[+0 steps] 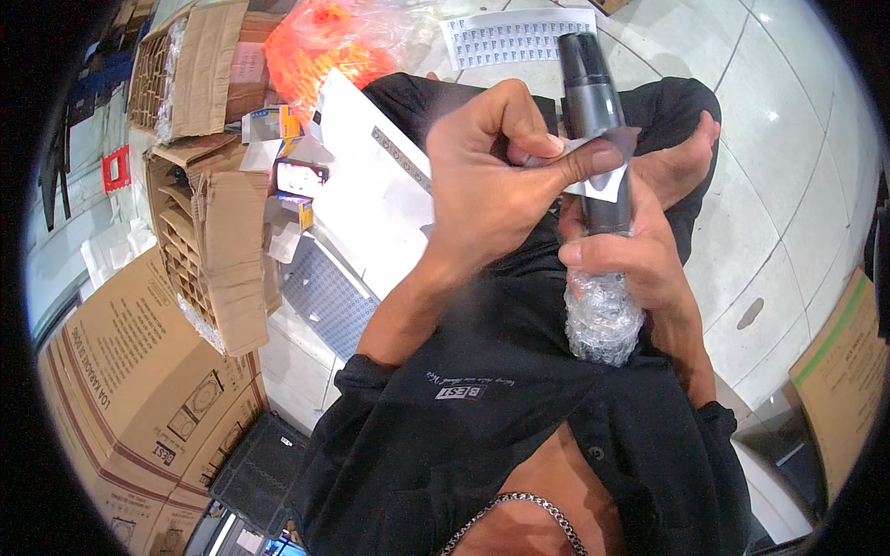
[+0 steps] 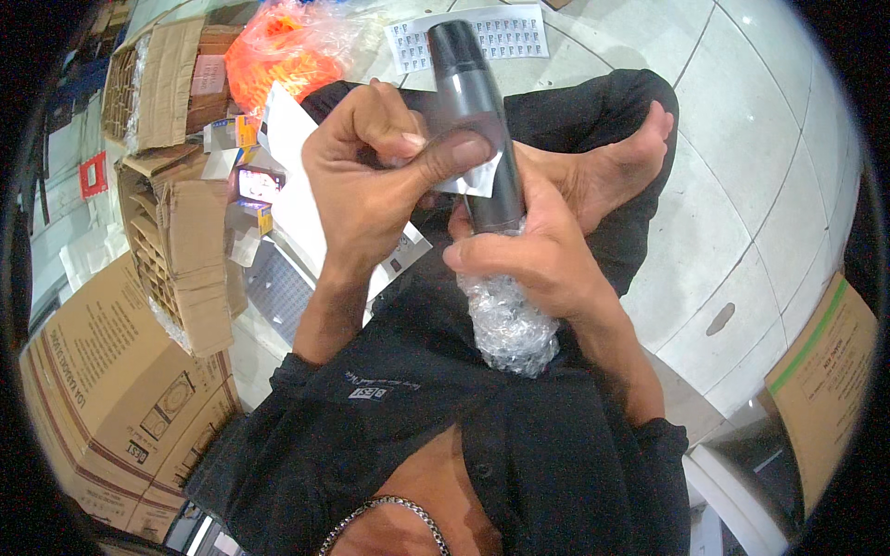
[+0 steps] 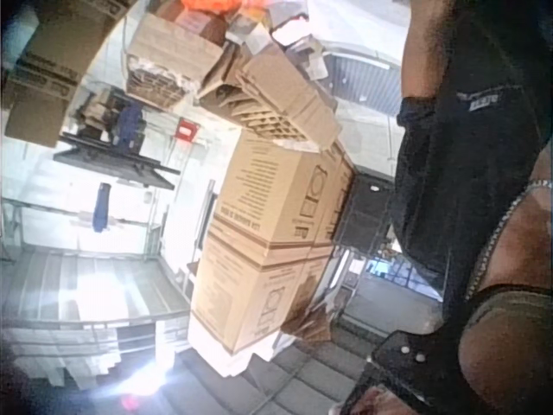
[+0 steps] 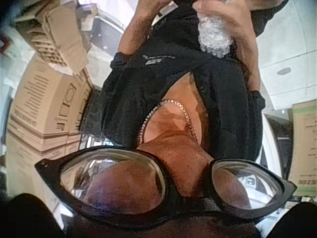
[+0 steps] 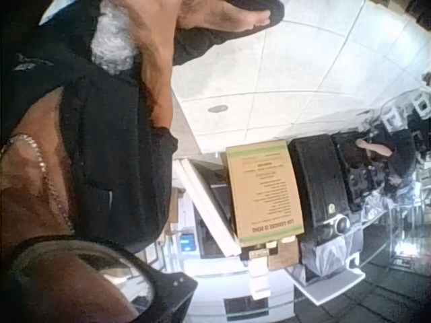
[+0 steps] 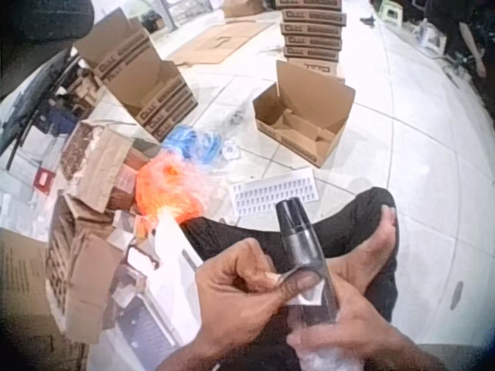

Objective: The person sits on the floor and applies adhesive labels to a cylindrical object wrapped in bubble wrap. They peel labels from a sheet, position them on the object, and smooth them down.

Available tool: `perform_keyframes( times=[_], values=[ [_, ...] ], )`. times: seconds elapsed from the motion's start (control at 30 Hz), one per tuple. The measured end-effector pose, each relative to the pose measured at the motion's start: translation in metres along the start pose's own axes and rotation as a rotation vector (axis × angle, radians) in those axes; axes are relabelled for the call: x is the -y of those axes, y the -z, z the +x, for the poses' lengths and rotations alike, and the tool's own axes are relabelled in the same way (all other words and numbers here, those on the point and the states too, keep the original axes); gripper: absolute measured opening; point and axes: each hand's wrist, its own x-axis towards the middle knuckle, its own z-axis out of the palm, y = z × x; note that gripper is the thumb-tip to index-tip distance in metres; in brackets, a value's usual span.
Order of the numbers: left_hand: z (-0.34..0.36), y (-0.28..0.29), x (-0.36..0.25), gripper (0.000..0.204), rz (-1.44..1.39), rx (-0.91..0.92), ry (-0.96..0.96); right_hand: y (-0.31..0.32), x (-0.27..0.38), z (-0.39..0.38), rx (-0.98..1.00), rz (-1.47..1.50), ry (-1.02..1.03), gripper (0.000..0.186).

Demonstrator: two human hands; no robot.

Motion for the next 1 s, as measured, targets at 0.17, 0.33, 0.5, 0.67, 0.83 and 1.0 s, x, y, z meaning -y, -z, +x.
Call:
perform_keyframes(
  times=[0.17, 0.33, 0.5, 0.67, 0.83, 1.0],
  values=[
    [-0.003, 0.004, -0.013, 0.041, 0.117, -0.021, 0.064, -0.001, 0.004, -0.001, 0.0, -0.083, 0.02, 0.063],
    [0.008, 0.056, -0.051, 0.018, -0.429, -0.239, -0.151, 0.016, -0.003, 0.002, -0.043, -0.078, 0.011, 0.051],
    [0.013, 0.028, -0.039, 0.034, -0.168, -0.145, -0.169, 0.005, 0.003, 0.002, 0.044, -0.075, -0.022, 0.048],
    [0.008, 0.002, -0.028, 0.041, -0.01, -0.099, 0.0, 0.004, 0.003, 0.002, 0.035, -0.121, 0.021, 0.053],
    [0.007, 0.0, -0.006, 0.044, 0.052, 0.012, 0.22, -0.001, 0.001, -0.002, -0.05, -0.155, 0.018, 0.064],
    [0.006, 0.0, -0.001, 0.043, 0.049, -0.043, 0.121, 0.003, 0.001, 0.003, -0.012, -0.109, -0.026, 0.062]
  ],
)
